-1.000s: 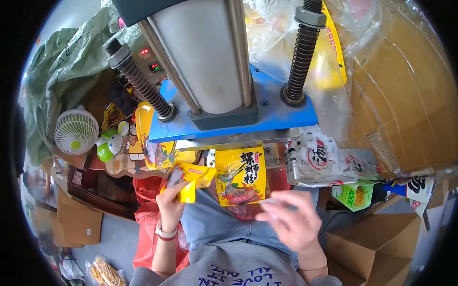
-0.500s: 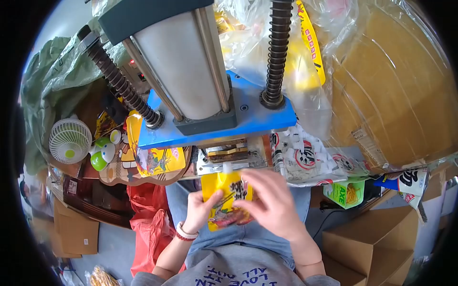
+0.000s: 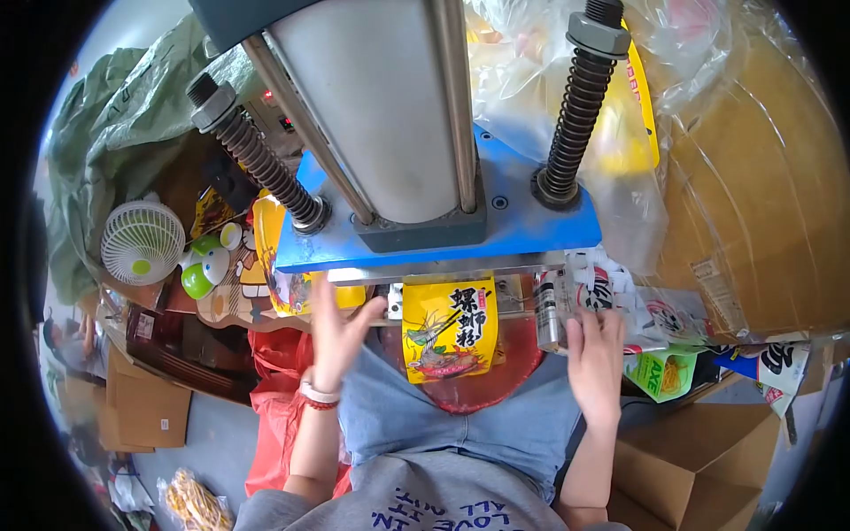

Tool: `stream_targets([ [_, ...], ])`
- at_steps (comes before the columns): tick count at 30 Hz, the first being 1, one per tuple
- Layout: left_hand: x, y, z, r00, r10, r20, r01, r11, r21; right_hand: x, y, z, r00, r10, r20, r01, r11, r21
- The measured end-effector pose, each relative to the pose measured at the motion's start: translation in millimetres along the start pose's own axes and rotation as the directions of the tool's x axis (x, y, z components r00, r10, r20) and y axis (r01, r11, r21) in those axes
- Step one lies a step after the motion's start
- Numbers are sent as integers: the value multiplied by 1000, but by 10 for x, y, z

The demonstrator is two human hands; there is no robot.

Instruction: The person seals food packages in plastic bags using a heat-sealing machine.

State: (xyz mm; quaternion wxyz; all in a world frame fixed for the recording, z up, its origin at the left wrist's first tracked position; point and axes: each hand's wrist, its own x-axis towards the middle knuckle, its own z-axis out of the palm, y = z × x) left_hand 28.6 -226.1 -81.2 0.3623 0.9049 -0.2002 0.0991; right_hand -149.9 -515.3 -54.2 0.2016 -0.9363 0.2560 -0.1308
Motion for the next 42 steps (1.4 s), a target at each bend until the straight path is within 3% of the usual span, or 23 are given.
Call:
stream_targets([
  [2, -59, -188, -144, 999, 47, -10, -32, 811, 583, 35, 193, 51, 986, -128, -110, 128, 992, -4],
  [3, -140, -455, -132, 990, 35, 139, -97, 873, 477, 93, 244, 25, 984, -175, 9, 175, 982, 68],
  [5, -352, -664, -161, 956, 237, 175, -289, 865, 411, 189, 285, -29, 967, -230, 109, 213, 966, 146],
  [6, -471, -699, -188, 962, 257, 88, -271, 911, 312, 216, 284, -67, 969, -159, 189, 110, 963, 247],
  [8, -598, -619, -234, 998, 51, -44, -52, 998, -25, 219, 251, -148, 921, -59, 385, -109, 910, 400],
  [9, -616, -504, -253, 993, 23, -117, -38, 991, -131, 193, 228, -171, 919, -70, 389, -99, 913, 396],
  [11, -664, -215, -364, 989, 61, -136, -86, 979, -187, 96, 189, -203, 986, -87, 141, 2, 859, 513],
  [12, -707, -51, -402, 992, 48, -121, -77, 966, -248, 30, 81, -266, 986, -86, 140, 3, 860, 510],
  [14, -746, 142, -389, 981, 168, -99, -188, 950, -249, -223, -295, -345, 976, -149, -158, 216, 576, 789],
  [15, -741, 251, -390, 967, 245, -70, -254, 953, -166, -321, -433, -302, 941, -273, -202, 322, 531, 784],
  [17, -736, 438, -403, 933, 357, -52, -358, 934, -7, -406, -747, -356, 887, -462, -23, 372, 683, 629],
  [18, -755, 468, -381, 905, 419, -73, -415, 907, 72, -433, -799, -144, 880, -445, -162, 440, 640, 630],
  [20, -788, 583, -403, 875, 481, -58, -467, 869, 162, -346, -803, -116, 736, -656, -166, 669, 668, 326],
  [23, -802, 718, -527, 825, 561, 66, -564, 817, 117, -379, -894, -255, 581, -807, -108, 791, 527, 312],
  [25, -799, 710, -557, 804, 586, 97, -582, 810, -71, -384, -867, -323, 544, -817, -191, 814, 458, 357],
  [27, -772, 789, -565, 820, 547, 170, -499, 828, -258, -362, -829, -319, 569, -793, -218, 765, 414, 493],
  [29, -758, 686, -309, 878, 380, 290, -212, 854, -476, -265, -812, -278, 708, -705, -45, 611, 579, 541],
  [30, -747, 602, -127, 876, 178, 449, 37, 902, -431, -206, -757, -173, 743, -661, -105, 626, 631, 459],
  [33, -619, 439, 357, 807, -173, 565, 567, 498, -656, -128, -609, -342, 888, -415, -198, 458, 766, 452],
  [35, -402, 455, 435, 786, -225, 576, 618, 283, -734, -66, -404, -417, 962, -178, -209, 257, 849, 461],
  [38, -143, 471, 491, 781, -231, 580, 622, 214, -753, 374, -160, -182, 934, -152, -324, 154, 988, -20],
  [39, -125, 461, 501, 754, -217, 620, 653, 143, -744, 417, -9, 15, 935, -153, -319, 155, 988, -20],
  [42, -141, 482, 537, 806, -233, 545, 589, 211, -780, 481, 294, 320, 974, -138, -178, 128, 990, -67],
])
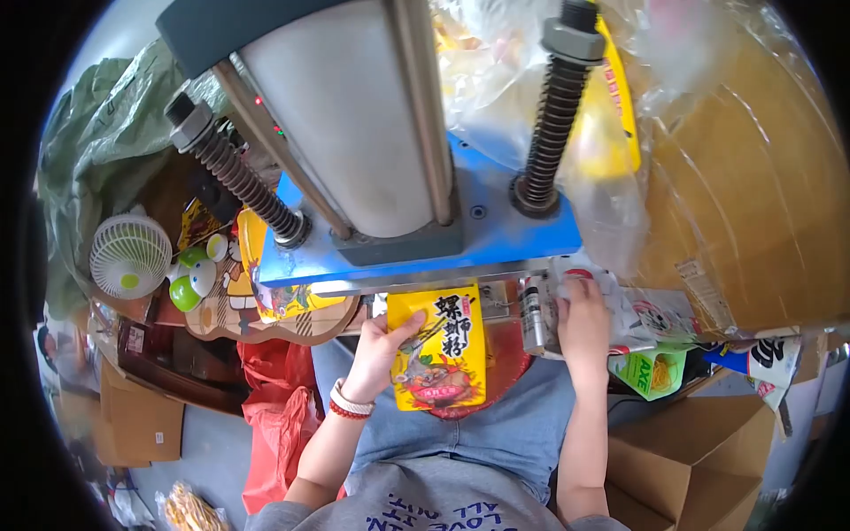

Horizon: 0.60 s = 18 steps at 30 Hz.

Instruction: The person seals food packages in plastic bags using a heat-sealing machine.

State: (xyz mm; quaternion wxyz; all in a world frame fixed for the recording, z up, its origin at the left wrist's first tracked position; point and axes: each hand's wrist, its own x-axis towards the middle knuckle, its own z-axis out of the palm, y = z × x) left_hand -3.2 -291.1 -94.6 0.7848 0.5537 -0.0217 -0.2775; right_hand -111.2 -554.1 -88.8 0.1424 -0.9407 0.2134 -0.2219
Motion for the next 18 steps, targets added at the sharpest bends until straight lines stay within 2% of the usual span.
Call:
stream_targets([
  [1, -16, 83, -57, 1000, 13, 24, -18, 977, 214, -51, -48, -78, 1000, -5, 17, 5, 1000, 9],
  [2, -26, 199, -152, 998, 20, 54, -41, 907, 419, -80, -111, -194, 996, 55, 63, -60, 995, 83],
  [3, -11, 192, -327, 983, 171, -70, -95, 793, 602, -67, -137, -247, 989, 107, 101, -121, 981, 152],
  [4, -43, 325, -413, 904, 417, -94, -278, 739, 613, -139, -87, -224, 997, 76, -22, -70, 977, 201],
  [5, -62, 514, -584, 703, 704, 99, -215, 78, 974, -216, -89, -233, 997, 75, -16, -70, 976, 204],
  [6, -75, 523, -789, 747, 650, 137, -82, -114, 990, -280, -131, -295, 994, 104, -21, -84, 893, 443],
  [7, -78, 457, -996, 793, 587, 160, 38, -310, 950, -361, -184, -370, 991, 135, -19, -90, 753, 652],
  [8, -110, 358, -1176, 843, 502, 193, -51, -283, 958, -458, -290, -443, 979, 178, 102, -189, 586, 788],
  [10, -251, 233, -1292, 812, 492, 313, -214, -247, 945, -583, -468, -468, 1000, 25, -7, -6, 467, 884],
  [11, -341, 183, -1349, 744, 567, 353, -276, -221, 935, -614, -552, -515, 997, -66, -49, 73, 429, 901],
  [13, -556, 200, -1182, 855, 515, 58, -164, 164, 973, -626, -700, -636, 947, -278, -163, 272, 418, 867],
  [14, -611, 224, -1054, 812, 580, 74, -259, 243, 935, -628, -873, -794, 957, -260, -132, 238, 435, 868],
  [16, -783, 270, -759, 754, 646, 116, -386, 293, 875, -598, -1051, -822, 912, -369, -180, 383, 608, 695],
  [17, -854, 277, -661, 728, 661, 180, -440, 251, 862, -497, -1190, -808, 879, -432, -203, 462, 659, 594],
  [18, -924, 317, -543, 706, 665, 244, -472, 185, 862, -448, -1253, -721, 859, -486, -158, 475, 644, 600],
])
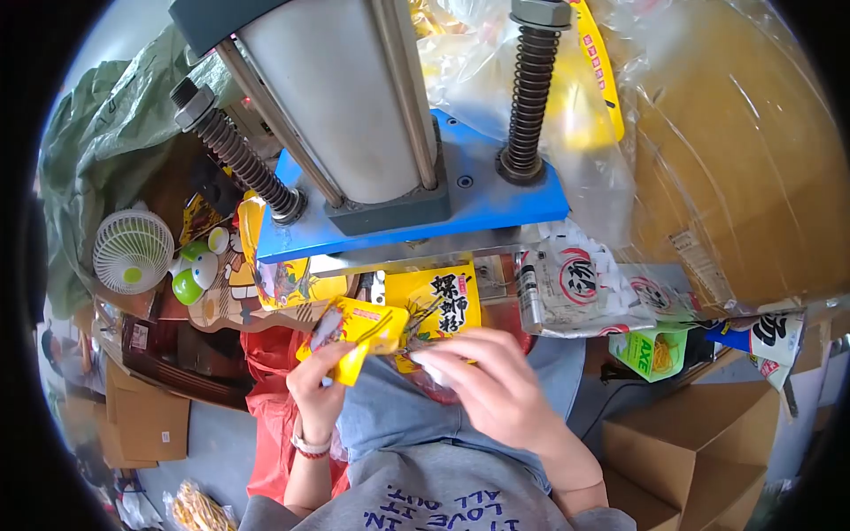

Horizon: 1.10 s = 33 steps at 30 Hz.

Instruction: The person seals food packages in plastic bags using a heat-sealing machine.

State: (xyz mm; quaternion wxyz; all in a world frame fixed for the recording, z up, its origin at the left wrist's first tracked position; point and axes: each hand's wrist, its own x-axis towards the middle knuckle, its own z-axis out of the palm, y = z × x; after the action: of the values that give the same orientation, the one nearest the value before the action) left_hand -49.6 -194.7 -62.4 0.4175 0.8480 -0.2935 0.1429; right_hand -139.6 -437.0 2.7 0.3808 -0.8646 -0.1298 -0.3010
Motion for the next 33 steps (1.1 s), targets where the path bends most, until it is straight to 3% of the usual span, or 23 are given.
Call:
stream_targets([
  [2, 4, 180, -21, 984, 176, 35, -177, 984, 36, -39, 95, 141, 989, -78, 128, 75, 997, 34],
  [4, 59, 387, -134, 952, 284, 112, -282, 959, -29, -31, -81, 37, 974, -165, 158, 147, 982, 122],
  [7, 107, 546, -209, 928, 303, 216, -240, 931, -275, -25, -160, -147, 982, -146, 120, 125, 978, 168],
  [8, 110, 496, -94, 933, 297, 204, -248, 940, -234, -16, -151, -170, 989, -103, 104, 81, 976, 201],
  [10, 102, 421, 206, 953, -6, 303, 90, 960, -265, -3, 27, -98, 992, 69, 104, -74, 996, 48],
  [11, 146, 355, 367, 877, -211, 431, 332, 915, -228, -19, 145, -82, 988, 142, 61, -142, 990, -6],
  [13, 134, 142, 745, 766, -444, 466, 640, 599, -482, 5, 214, -237, 966, 248, -74, -254, 962, -96],
  [17, 484, 45, 904, 683, -483, 547, 682, 155, -715, 52, 615, -463, 884, 428, -190, -468, 814, -344],
  [18, 530, 22, 929, 681, -486, 548, 684, 154, -713, 70, 864, -386, 909, 359, -211, -415, 739, -531],
  [19, 552, -13, 956, 685, -478, 551, 683, 158, -713, -15, 1199, -274, 908, 364, -207, -417, 739, -529],
  [21, 586, -54, 967, 689, -472, 551, 682, 165, -712, -69, 1632, -106, 957, 286, 48, -169, 684, -710],
  [22, 602, -65, 951, 691, -462, 556, 692, 201, -693, -64, 1632, -107, 957, 285, 52, -167, 688, -706],
  [24, 592, -59, 859, 685, -449, 574, 716, 266, -646, -56, 1490, -135, 889, 457, 30, -337, 696, -634],
  [25, 690, -47, 669, 630, -472, 617, 771, 473, -425, -56, 1478, -132, 878, 478, -32, -411, 717, -563],
  [27, 649, -375, 557, 858, -462, 223, 501, 664, -554, -82, 1433, -168, 866, 499, -28, -433, 721, -541],
  [28, 653, -613, 378, 919, -392, 29, 393, 910, -135, -124, 1413, -183, 844, 535, -27, -471, 716, -515],
  [29, 646, -684, 251, 975, -221, -27, 218, 918, 330, -143, 1447, -187, 842, 539, -26, -474, 715, -514],
  [30, 637, -720, 162, 999, -34, 5, 20, 689, 724, -157, 1506, -183, 877, 478, -44, -430, 742, -515],
  [32, 380, -923, 174, 967, -156, 200, 11, 813, 582, -185, 1529, -211, 909, 411, -67, -384, 765, -518],
  [33, 250, -1048, 141, 964, -44, 263, -103, 848, 520, -176, 1529, -240, 854, 504, -129, -505, 744, -438],
])
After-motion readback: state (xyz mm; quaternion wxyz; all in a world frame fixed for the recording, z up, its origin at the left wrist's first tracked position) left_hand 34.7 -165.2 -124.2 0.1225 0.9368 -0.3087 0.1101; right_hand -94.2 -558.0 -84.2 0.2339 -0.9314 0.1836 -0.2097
